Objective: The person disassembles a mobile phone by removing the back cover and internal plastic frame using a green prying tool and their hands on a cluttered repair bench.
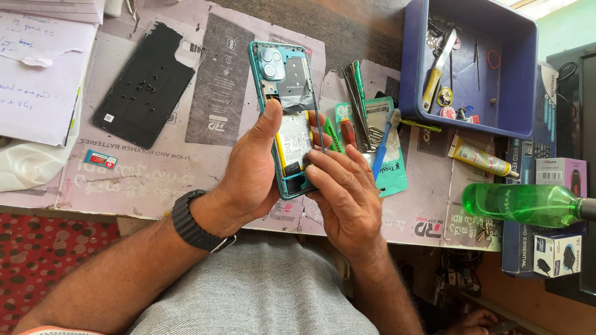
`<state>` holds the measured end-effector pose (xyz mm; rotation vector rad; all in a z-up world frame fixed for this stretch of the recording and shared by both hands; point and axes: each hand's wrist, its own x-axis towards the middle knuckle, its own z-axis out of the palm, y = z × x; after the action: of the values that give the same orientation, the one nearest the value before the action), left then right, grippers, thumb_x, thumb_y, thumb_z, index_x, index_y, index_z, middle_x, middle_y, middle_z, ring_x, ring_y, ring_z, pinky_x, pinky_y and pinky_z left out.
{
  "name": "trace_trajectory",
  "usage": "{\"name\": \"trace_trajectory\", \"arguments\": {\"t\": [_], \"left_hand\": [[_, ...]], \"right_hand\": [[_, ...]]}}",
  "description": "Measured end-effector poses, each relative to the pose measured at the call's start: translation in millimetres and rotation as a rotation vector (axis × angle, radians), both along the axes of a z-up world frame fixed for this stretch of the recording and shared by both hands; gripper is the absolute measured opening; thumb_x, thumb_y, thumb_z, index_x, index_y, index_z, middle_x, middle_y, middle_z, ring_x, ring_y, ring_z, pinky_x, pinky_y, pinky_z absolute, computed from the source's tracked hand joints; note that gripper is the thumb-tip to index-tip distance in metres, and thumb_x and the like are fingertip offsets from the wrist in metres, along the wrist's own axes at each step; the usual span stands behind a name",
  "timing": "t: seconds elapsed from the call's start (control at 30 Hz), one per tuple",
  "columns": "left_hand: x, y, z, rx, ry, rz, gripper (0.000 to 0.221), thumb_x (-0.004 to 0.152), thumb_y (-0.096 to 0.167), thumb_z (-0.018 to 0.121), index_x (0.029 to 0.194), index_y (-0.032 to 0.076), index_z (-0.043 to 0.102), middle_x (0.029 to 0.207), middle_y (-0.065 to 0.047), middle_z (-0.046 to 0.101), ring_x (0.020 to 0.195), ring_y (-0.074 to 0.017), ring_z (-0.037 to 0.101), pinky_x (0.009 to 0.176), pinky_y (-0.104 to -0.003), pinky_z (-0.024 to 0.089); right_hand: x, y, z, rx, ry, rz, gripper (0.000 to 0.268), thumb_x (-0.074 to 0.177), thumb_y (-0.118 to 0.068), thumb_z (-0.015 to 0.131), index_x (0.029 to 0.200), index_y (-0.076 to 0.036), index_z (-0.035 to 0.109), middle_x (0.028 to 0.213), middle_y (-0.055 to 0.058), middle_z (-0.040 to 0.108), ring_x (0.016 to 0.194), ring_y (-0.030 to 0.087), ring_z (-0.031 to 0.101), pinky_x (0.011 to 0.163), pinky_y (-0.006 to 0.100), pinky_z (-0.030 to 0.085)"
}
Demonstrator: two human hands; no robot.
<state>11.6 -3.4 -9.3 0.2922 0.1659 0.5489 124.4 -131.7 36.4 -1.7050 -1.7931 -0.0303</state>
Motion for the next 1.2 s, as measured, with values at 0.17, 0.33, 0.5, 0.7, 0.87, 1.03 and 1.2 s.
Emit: {"name": "trace_trajectory", "arguments": {"t": [0.17, 0.33, 0.5, 0.7, 0.87, 1.03, 1.2], "left_hand": [[-1, -1, 0, 0.074, 0.069, 0.001, 0.076, 0.1, 0.067, 0.04, 0.129, -0.003, 0.053, 0.106, -0.011, 0.06, 0.098, -0.0183, 0.064, 0.087, -0.034, 0.059], [2, -4, 2, 0.052, 0.149, 0.007, 0.077, 0.093, 0.07, 0.041, 0.121, -0.001, 0.054, 0.099, -0.008, 0.06, 0.092, -0.0159, 0.065, 0.081, -0.031, 0.059], [2, -8, -3, 0.03, 0.117, -0.004, 0.077, 0.095, 0.071, 0.043, 0.118, -0.001, 0.053, 0.099, -0.008, 0.057, 0.088, -0.0143, 0.061, 0.078, -0.029, 0.057], [1, -9, -3, 0.032, 0.137, -0.043, 0.087, 0.088, 0.076, 0.045, 0.123, -0.003, 0.053, 0.096, -0.008, 0.058, 0.087, -0.0138, 0.062, 0.076, -0.029, 0.058], [0, -8, -3, 0.077, 0.094, -0.059, 0.092, 0.088, 0.078, 0.045, 0.128, -0.005, 0.05, 0.099, -0.01, 0.061, 0.091, -0.0157, 0.064, 0.079, -0.03, 0.059], [1, -5, 0, 0.094, 0.027, -0.058, 0.095, 0.086, 0.079, 0.041, 0.13, -0.004, 0.05, 0.103, -0.014, 0.063, 0.098, -0.0194, 0.069, 0.083, -0.034, 0.062], [0, -4, 4, 0.089, 0.045, -0.074, 0.094, 0.088, 0.08, 0.036, 0.13, -0.003, 0.051, 0.103, -0.016, 0.065, 0.097, -0.0223, 0.07, 0.083, -0.036, 0.062]], "right_hand": [[-5, -2, 9, -0.036, -0.161, -0.04, 0.031, 0.09, -0.017, 0.078, 0.121, -0.012, 0.072, 0.125, 0.006, 0.074, 0.115, 0.023, 0.067, 0.119, 0.046, 0.029], [-3, -3, 7, 0.025, -0.113, -0.024, 0.026, 0.091, -0.019, 0.077, 0.117, -0.014, 0.074, 0.119, 0.002, 0.076, 0.111, 0.021, 0.067, 0.119, 0.042, 0.03], [-3, -4, 2, 0.075, -0.021, -0.005, 0.024, 0.092, -0.02, 0.076, 0.116, -0.014, 0.073, 0.118, 0.003, 0.076, 0.111, 0.022, 0.068, 0.119, 0.044, 0.035], [-8, -7, -3, 0.115, 0.037, -0.012, 0.022, 0.093, -0.02, 0.075, 0.115, -0.014, 0.072, 0.118, 0.005, 0.075, 0.11, 0.021, 0.068, 0.118, 0.045, 0.039], [-6, -6, -3, 0.119, 0.095, 0.017, 0.023, 0.092, -0.021, 0.077, 0.113, -0.013, 0.072, 0.117, 0.005, 0.075, 0.109, 0.023, 0.068, 0.116, 0.044, 0.041], [-7, -5, -10, 0.166, 0.147, -0.005, 0.022, 0.092, -0.021, 0.077, 0.112, -0.013, 0.072, 0.118, 0.006, 0.076, 0.109, 0.022, 0.068, 0.114, 0.043, 0.045], [-8, -6, -18, 0.203, 0.17, -0.026, 0.021, 0.093, -0.022, 0.076, 0.112, -0.014, 0.072, 0.119, 0.005, 0.076, 0.111, 0.021, 0.067, 0.116, 0.044, 0.044]]}}
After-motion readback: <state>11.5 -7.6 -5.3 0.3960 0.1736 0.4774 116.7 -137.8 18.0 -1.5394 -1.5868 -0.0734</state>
